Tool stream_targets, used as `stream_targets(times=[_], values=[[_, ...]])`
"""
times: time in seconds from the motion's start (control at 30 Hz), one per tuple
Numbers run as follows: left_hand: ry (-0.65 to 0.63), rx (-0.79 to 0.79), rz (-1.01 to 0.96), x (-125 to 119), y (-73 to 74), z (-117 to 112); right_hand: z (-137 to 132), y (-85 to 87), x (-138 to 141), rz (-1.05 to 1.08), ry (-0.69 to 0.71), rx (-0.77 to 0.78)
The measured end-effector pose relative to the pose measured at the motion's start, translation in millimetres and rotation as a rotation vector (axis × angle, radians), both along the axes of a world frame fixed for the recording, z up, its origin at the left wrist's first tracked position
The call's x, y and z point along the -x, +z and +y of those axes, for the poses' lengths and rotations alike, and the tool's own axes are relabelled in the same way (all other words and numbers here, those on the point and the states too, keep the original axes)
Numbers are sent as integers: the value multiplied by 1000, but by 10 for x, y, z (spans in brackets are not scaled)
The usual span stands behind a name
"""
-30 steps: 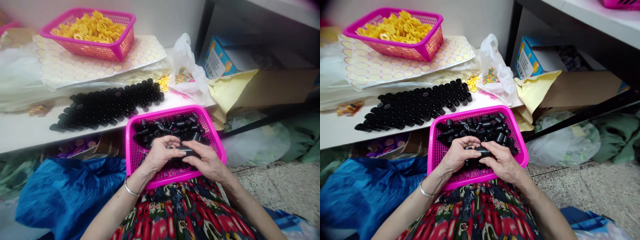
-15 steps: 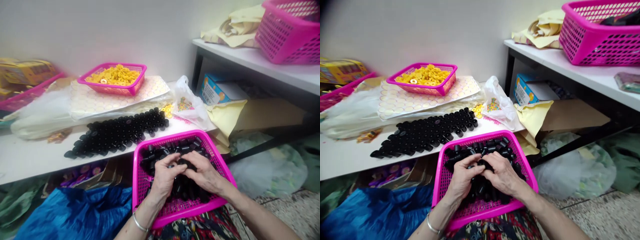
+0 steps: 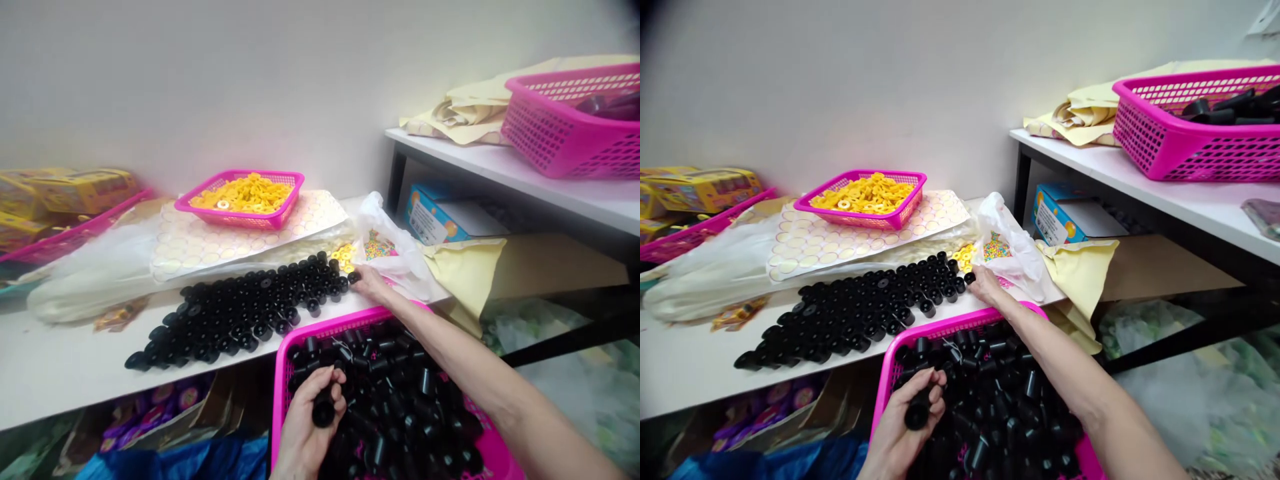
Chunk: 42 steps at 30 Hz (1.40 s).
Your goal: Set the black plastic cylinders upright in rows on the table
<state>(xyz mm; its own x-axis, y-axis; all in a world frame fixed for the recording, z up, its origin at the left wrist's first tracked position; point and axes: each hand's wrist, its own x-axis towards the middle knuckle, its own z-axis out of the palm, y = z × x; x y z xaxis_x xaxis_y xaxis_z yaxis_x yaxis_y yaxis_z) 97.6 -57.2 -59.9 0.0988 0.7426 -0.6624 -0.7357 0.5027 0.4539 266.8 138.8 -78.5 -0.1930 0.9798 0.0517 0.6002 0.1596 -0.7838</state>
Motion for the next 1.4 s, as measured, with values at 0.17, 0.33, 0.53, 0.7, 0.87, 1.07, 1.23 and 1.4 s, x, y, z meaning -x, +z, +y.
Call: stream_targets(times=[0.17, 0.33, 0.53, 0.7, 0.87, 1.07, 1.23, 1.4], values=[[-5, 23, -6, -4, -13, 40, 186, -138, 100, 12, 89, 6], [28, 83, -43, -1, 47, 107, 136, -34, 67, 52, 53, -11], [26, 50, -45, 15, 114, 96, -549, 316, -422, 102, 87, 37], [-41, -18, 13, -91, 71, 61, -1238, 353, -729, -173, 298, -7], [8, 14, -2, -203, 83, 53, -1535, 163, -696, -744, 164, -93], [-135, -4, -53, -248, 167, -11, -1568, 154, -660, -101, -51, 73], [-172, -91, -25, -324, 178, -71, -1765, 276, -501, 1100, -95, 375], [-191, -158, -82, -449, 196, -108, -1953, 270, -338, 1405, -167, 348]])
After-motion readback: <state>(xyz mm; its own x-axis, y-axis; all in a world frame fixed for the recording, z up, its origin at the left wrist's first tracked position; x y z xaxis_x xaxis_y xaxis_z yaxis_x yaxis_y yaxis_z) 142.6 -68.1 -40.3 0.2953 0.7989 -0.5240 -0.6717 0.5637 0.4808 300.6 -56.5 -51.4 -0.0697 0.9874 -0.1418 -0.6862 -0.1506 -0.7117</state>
